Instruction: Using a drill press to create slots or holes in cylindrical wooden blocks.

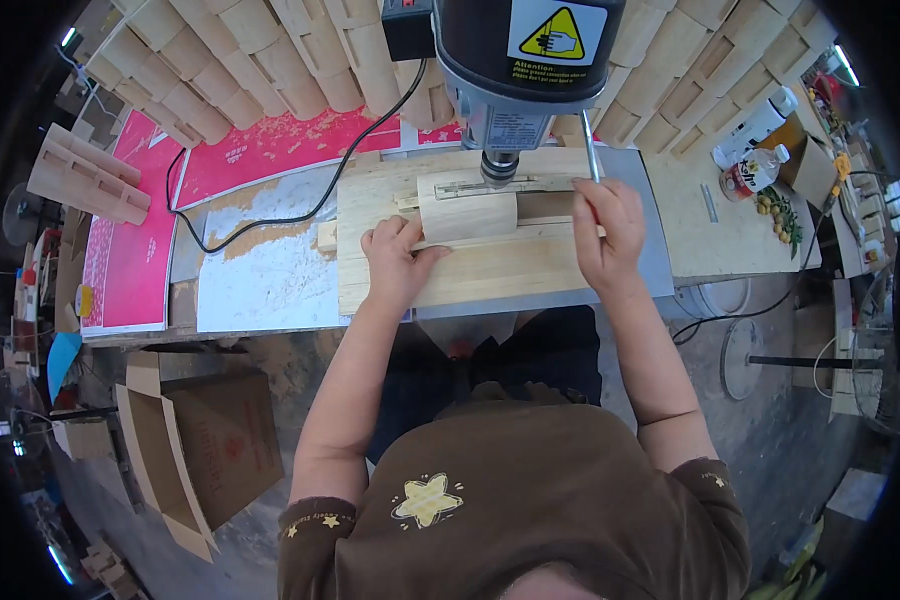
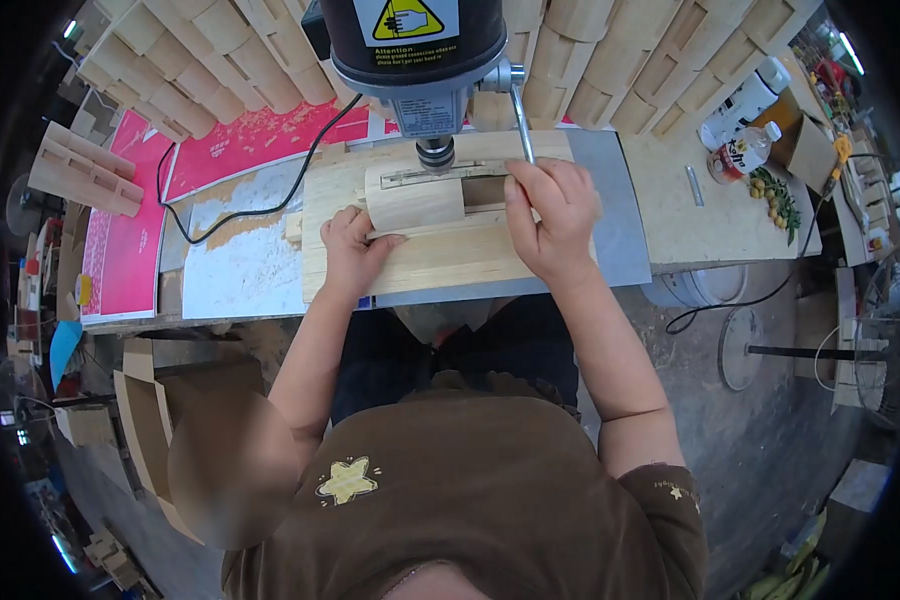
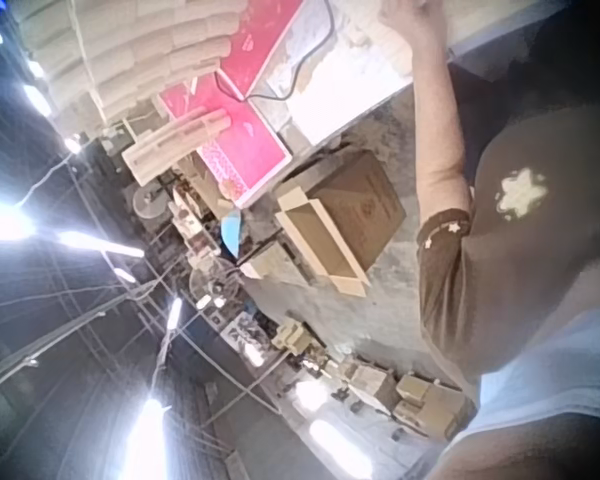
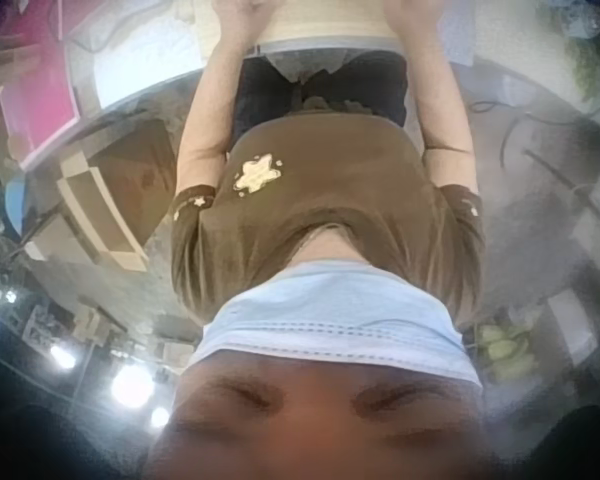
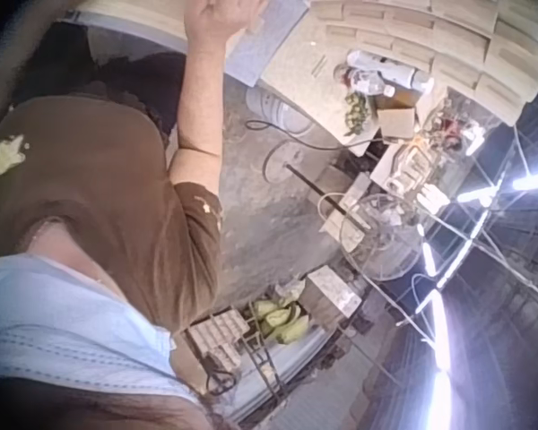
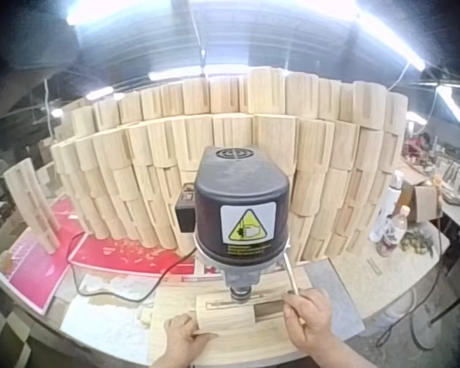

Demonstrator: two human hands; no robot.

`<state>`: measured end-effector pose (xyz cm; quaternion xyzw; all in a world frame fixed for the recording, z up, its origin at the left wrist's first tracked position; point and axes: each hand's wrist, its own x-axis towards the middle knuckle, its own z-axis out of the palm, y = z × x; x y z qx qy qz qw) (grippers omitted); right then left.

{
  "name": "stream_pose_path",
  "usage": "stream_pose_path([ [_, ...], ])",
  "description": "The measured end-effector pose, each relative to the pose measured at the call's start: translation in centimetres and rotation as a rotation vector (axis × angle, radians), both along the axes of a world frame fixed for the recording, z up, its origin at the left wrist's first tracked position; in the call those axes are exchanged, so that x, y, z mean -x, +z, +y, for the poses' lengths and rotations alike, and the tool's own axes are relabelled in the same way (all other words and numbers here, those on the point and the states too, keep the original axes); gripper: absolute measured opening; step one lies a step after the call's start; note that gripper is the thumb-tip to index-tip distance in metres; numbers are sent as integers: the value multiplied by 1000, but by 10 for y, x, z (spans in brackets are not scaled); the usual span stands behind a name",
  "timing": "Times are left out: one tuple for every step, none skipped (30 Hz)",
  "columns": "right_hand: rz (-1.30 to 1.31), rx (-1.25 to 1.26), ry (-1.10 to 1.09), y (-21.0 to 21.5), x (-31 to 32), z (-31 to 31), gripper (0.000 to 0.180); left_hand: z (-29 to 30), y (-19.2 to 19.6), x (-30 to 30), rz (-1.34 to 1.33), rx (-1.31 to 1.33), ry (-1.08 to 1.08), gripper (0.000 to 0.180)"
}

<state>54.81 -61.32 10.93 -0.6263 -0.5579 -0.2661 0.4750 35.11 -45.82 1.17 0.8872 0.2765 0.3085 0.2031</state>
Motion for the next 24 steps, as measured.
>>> stream_pose_path([
  [-6, -6, 26, 11, -2, -3, 7, 1, -1, 0, 12, 8, 7, 33],
  [-12, -7, 46, 25, -2, -7, 5, 0, -2, -1, 12, 9, 6, 33],
  [16, -3, 15, 47, -3, -5, 6, 0, -2, -2, -3, 16, 10, 34],
  [45, 1, -19, 73, -5, 0, 11, -1, -2, -3, -16, 25, 10, 34],
  [54, -45, -12, 96, -13, 13, 12, -4, -1, -6, -14, 27, 5, 34],
  [67, -94, 5, 116, -23, 33, 16, -8, -1, -11, -3, 7, 24, 35],
  [116, 46, -107, 136, -28, 48, 25, -12, 0, -17, 3, -11, 36, 36],
  [163, 183, -221, 152, -32, 61, 36, -16, -1, -23, 2, -13, 31, 36],
  [163, 180, -220, 161, -35, 71, 36, -18, -5, -27, -12, -39, 44, 41],
  [305, 312, -217, 173, -41, 68, 35, -24, -5, -41, -44, -57, 11, 46],
  [466, 446, -154, 172, -49, 78, 33, -22, -6, -39, -36, -60, 20, 46],
  [412, 389, -137, 159, -63, 87, 33, -18, -7, -35, 6, -15, 15, 47],
  [411, 388, -140, 159, -63, 82, 33, -17, -6, -34, 38, 32, -1, 47],
  [303, 333, -92, 158, -61, 74, 34, -17, -7, -34, 36, 32, -5, 47],
  [196, 279, -46, 156, -57, 64, 35, -17, -9, -34, 23, 20, -9, 48],
  [196, 276, -50, 153, -53, 53, 35, -17, -10, -34, 11, 5, -15, 48],
  [185, 272, 17, 147, -46, 41, 27, -17, -9, -32, 14, 5, -17, 48],
  [174, 268, 85, 139, -37, 30, 19, -16, -6, -29, 22, 24, -13, 48],
  [186, 284, 55, 132, -26, 17, 19, -17, -4, -30, 23, 43, -19, 48],
  [200, 300, 31, 121, -15, 6, 20, -17, -5, -30, 23, 44, -25, 48],
  [240, 267, 54, 107, -6, -2, 17, -17, -6, -30, 13, 46, -25, 47],
  [280, 231, 75, 91, 1, -9, 17, -17, -6, -32, 3, 47, -26, 47],
  [296, 201, 86, 77, 6, -13, 14, -17, -5, -33, 3, 47, -32, 47],
  [312, 171, 97, 63, 8, -15, 10, -18, -3, -33, 9, 39, -31, 47],
])
